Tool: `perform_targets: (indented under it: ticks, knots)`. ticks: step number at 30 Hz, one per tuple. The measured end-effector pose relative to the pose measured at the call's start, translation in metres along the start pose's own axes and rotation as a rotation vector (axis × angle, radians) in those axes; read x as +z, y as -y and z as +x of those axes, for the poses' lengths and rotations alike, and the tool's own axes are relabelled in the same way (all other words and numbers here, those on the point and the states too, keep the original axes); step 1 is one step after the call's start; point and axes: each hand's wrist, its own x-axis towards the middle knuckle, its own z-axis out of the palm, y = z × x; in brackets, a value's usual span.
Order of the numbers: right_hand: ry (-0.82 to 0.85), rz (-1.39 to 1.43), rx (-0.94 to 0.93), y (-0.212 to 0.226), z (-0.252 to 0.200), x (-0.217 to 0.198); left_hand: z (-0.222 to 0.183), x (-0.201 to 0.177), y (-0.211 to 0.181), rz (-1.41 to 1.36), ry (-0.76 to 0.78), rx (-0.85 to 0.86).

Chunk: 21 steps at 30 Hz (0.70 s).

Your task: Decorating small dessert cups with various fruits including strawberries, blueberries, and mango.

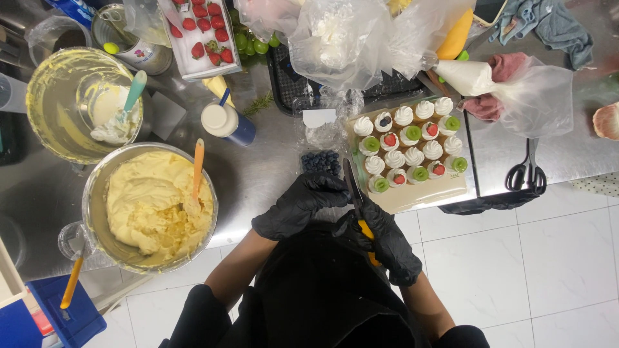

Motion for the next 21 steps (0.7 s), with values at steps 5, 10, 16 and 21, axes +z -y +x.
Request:
perform_targets:
  ticks: [5, 10, 16, 21]
  knots:
    - [0.201, -0.002, -0.083, 0.008, -0.016, 0.013, -0.002, -0.010, -0.008, -0.157, -0.085, -0.147]
    - [0.116, -0.280, -0.143, 0.019, -0.028, 0.020, -0.005, -0.002, -0.025, -0.108, -0.053, -0.179]
    - [0.054, -0.182, 0.030, 0.034, -0.028, 0.032, -0.007, 0.015, -0.044, -0.061, -0.013, -0.137]
    - [0.042, -0.459, 0.040, 0.041, -0.033, 0.040, -0.015, 0.016, -0.061, 0.071, 0.042, -0.138]
